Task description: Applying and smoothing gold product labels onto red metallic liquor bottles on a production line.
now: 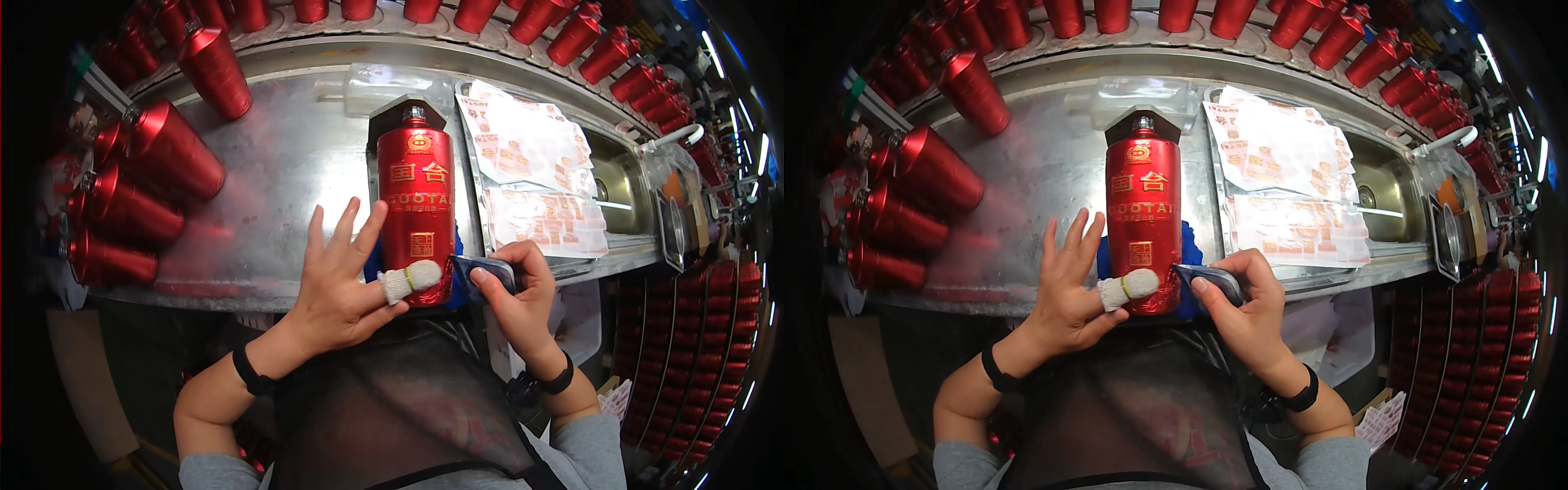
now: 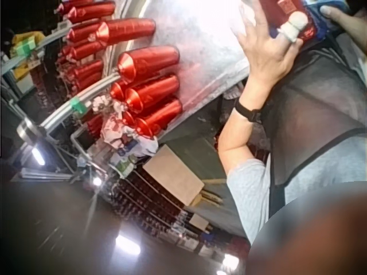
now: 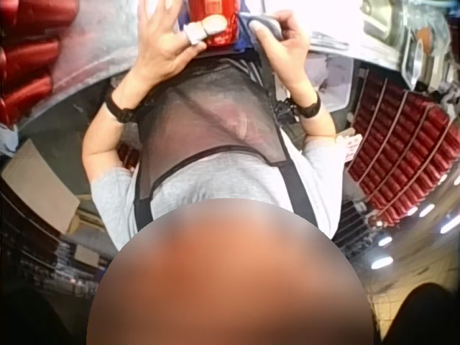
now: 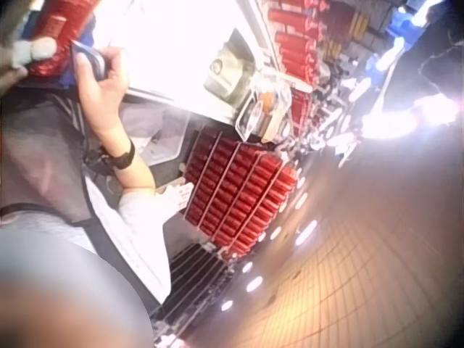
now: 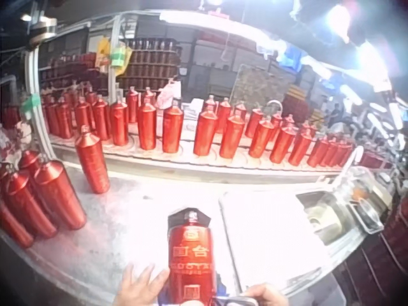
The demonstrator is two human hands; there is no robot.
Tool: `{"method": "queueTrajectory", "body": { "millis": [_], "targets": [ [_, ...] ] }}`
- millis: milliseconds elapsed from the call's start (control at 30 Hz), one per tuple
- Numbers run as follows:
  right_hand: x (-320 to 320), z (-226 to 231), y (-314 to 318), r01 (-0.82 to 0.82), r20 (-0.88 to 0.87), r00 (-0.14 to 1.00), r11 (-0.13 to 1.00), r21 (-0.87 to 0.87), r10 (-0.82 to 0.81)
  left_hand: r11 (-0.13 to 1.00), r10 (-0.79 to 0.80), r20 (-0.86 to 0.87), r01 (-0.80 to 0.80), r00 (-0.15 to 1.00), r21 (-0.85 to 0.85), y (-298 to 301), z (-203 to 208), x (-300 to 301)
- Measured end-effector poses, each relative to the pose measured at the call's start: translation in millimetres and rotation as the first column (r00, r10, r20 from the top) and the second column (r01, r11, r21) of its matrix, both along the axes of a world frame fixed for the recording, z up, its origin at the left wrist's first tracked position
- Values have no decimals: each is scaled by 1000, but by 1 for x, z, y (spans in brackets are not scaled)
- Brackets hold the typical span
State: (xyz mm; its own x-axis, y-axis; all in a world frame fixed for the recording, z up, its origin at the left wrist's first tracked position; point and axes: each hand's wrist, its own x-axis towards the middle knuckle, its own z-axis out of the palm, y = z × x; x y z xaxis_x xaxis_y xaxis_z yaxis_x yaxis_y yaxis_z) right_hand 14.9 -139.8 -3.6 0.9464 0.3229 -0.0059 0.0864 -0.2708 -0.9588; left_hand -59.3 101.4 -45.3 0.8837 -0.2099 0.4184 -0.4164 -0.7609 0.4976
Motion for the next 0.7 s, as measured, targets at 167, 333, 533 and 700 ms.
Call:
{"method": "queueTrajectory", "body": {
  "millis": [167,333,533,700],
  "targets": [
    [2,3,3,-31,53,998,999,-20,32,999,51,-78,-51,996,6,10,-10,-13],
    [1,14,13,0,-4,1000,1000,12,0,989,121,-30,-123,992,-79,4,3,14],
    [14,30,20,-103,430,887,980,-169,168,998,34,25,-32,999,-55,-4,2,2],
    [15,35,68,-190,727,428,840,-509,537,979,44,-61,-55,997,-197,6,-11,-31]
  ]
}}
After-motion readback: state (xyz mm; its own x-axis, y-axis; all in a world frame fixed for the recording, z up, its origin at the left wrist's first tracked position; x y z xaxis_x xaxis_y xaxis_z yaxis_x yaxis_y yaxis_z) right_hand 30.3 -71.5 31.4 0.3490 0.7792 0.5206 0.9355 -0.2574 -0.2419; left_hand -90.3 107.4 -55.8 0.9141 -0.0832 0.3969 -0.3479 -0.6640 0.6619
